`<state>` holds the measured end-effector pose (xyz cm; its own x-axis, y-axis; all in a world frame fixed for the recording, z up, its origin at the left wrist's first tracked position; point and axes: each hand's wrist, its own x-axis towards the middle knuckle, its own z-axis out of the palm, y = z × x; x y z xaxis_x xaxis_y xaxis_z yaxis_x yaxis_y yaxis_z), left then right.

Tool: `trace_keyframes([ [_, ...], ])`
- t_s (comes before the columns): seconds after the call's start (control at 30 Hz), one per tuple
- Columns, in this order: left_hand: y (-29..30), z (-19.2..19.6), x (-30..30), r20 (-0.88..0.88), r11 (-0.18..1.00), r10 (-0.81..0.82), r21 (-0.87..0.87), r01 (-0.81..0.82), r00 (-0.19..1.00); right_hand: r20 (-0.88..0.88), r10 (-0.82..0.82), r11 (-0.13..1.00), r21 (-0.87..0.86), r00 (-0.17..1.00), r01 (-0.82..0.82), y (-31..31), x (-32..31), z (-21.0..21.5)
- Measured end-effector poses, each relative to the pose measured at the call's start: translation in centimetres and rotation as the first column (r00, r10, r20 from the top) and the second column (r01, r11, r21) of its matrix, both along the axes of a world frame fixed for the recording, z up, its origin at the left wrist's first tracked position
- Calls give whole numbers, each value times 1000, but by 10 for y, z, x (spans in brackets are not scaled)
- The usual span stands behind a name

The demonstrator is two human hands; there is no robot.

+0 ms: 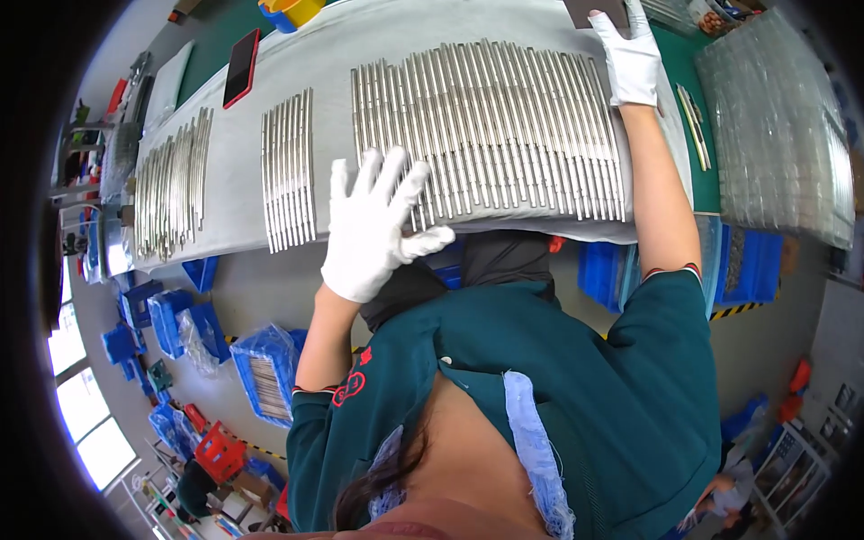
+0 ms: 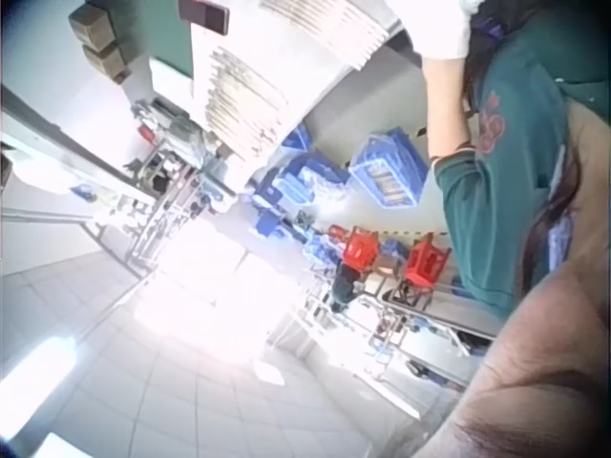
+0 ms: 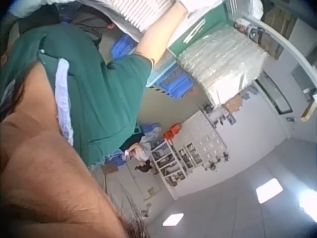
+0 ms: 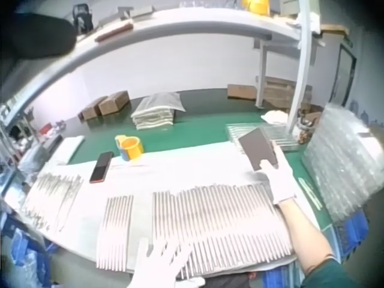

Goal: Sort and arrange thin metal tubes on a workbench and prepare them for packaging.

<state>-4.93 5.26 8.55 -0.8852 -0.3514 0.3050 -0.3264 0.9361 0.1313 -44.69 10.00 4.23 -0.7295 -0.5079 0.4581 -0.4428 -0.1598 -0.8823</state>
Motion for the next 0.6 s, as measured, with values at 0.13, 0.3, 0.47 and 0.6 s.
trace_keyframes([
  [0.13,-39,-7,43,73,945,307,-140,-295,949,-287,-164,977,81,944,195,7,-6,-2],
  [0.3,-73,-20,97,205,852,524,-133,-507,826,-238,-161,976,105,958,190,2,-2,3],
  [0.47,-63,-22,77,164,918,393,-7,-397,905,-218,-130,987,69,967,148,2,-1,1],
  [0.6,-44,-15,53,137,964,264,-56,-259,955,-225,-177,971,120,958,208,2,10,9],
])
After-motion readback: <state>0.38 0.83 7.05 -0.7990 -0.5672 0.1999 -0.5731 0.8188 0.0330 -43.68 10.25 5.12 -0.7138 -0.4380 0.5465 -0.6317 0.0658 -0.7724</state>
